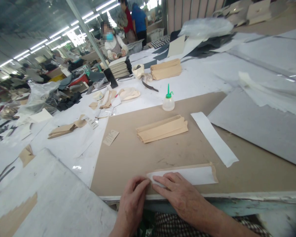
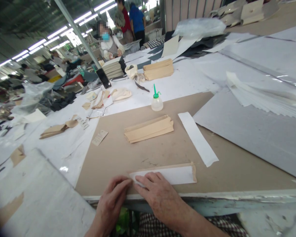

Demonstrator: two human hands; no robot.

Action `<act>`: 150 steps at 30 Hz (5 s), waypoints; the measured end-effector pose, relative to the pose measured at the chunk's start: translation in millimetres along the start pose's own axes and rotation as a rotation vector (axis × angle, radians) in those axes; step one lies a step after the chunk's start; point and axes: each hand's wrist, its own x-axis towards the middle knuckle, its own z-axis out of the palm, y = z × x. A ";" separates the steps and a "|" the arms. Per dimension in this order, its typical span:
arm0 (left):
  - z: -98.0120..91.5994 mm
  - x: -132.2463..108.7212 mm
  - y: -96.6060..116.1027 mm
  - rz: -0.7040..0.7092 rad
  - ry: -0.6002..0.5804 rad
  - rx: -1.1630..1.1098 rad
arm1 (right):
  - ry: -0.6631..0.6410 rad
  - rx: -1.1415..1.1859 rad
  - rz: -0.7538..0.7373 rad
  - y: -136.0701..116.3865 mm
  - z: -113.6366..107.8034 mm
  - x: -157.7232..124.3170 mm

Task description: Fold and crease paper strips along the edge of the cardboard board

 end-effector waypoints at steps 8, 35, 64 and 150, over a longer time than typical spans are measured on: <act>8.9 4.8 -3.0 0.105 0.068 0.190 | 0.005 0.009 0.003 2.3 2.9 -1.0; 22.1 23.6 -5.8 -0.288 0.163 -0.076 | 0.100 -0.047 0.081 -4.2 18.9 6.8; 12.8 19.6 -9.5 -0.226 0.112 -0.086 | 0.068 -0.029 0.097 -4.4 18.1 6.9; -36.3 43.6 -31.6 -0.576 -0.442 -0.655 | -0.226 0.187 0.252 8.1 -17.0 64.7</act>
